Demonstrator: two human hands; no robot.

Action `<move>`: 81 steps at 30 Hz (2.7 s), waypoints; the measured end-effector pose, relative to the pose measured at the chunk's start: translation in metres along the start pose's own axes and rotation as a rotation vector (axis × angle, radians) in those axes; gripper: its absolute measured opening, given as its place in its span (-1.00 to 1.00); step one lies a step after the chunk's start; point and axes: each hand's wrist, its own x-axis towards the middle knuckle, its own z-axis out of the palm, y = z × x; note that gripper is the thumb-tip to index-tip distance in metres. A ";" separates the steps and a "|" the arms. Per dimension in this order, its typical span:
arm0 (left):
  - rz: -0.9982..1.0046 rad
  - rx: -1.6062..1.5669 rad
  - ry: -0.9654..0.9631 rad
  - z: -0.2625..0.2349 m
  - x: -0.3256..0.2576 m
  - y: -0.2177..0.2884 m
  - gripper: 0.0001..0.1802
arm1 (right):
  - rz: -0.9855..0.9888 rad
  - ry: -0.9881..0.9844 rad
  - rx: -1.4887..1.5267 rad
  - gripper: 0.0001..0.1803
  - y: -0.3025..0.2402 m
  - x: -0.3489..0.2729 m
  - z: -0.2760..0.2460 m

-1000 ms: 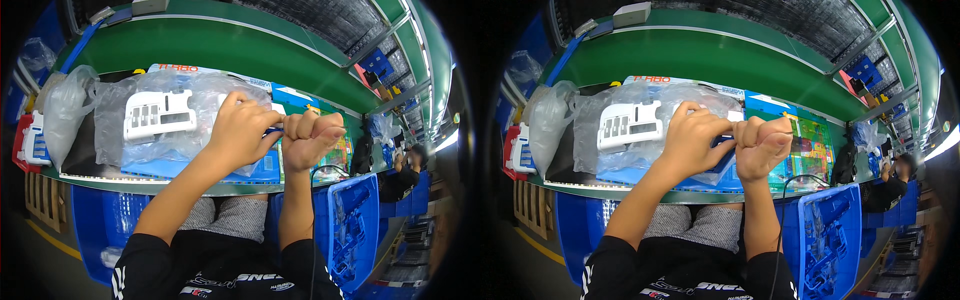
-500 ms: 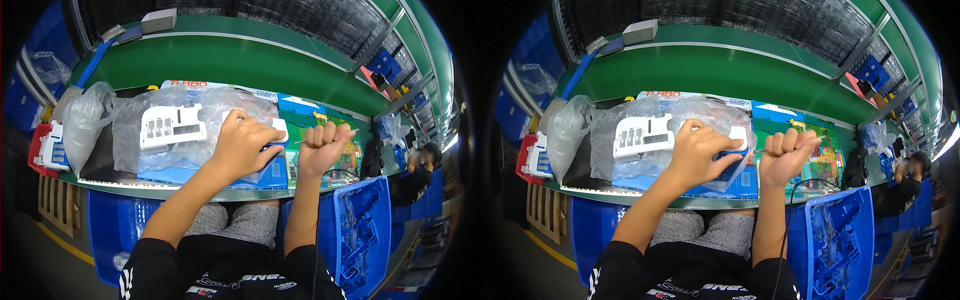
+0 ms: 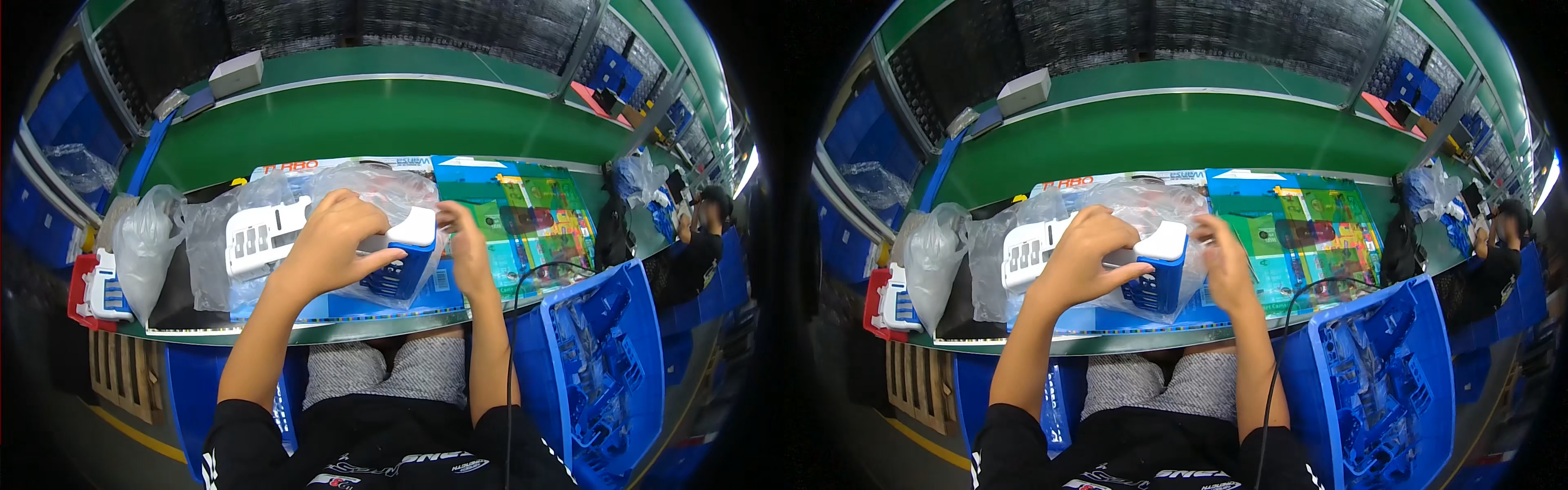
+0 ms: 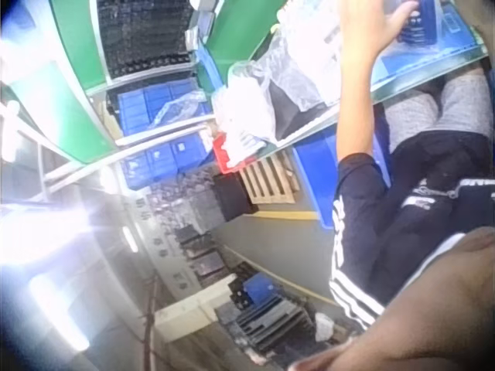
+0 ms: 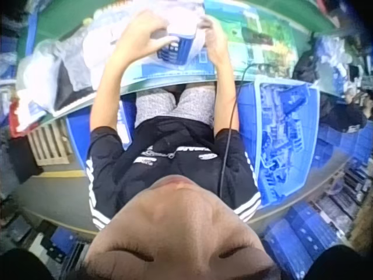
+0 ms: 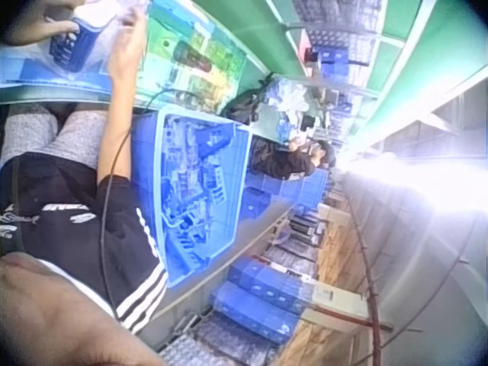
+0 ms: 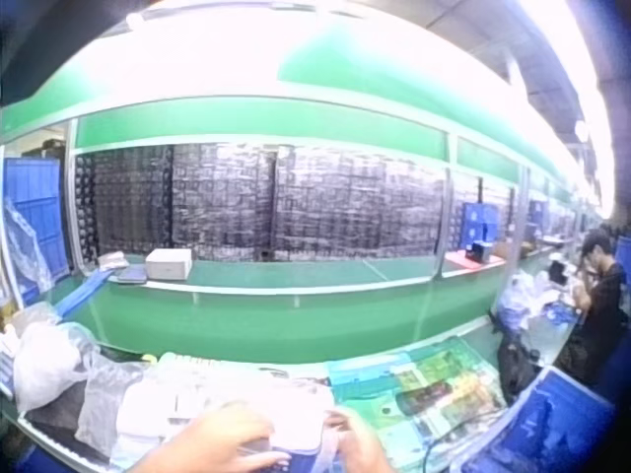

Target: Assembling white and blue plastic housing components using a manual screwdriver on a factory workbench.

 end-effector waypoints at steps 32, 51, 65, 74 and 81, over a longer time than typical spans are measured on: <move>-1.004 -1.172 0.342 0.045 0.108 -0.187 -0.56 | 0.150 0.166 -0.447 -0.88 0.020 -0.073 0.013; -0.697 0.040 -0.103 -0.010 0.053 -0.273 -0.53 | 0.388 0.061 -0.173 -0.82 0.030 -0.065 0.016; -0.386 0.634 -0.373 -0.090 -0.148 -0.081 -0.55 | 0.309 0.046 -0.202 -0.82 0.041 -0.065 0.012; -0.198 0.616 -0.023 -0.086 -0.103 -0.057 -0.56 | 0.299 0.043 -0.357 -0.79 0.032 -0.069 0.011; -0.129 0.222 -0.082 -0.010 -0.061 -0.030 -0.56 | 0.280 0.066 -0.273 -0.78 0.032 -0.074 0.008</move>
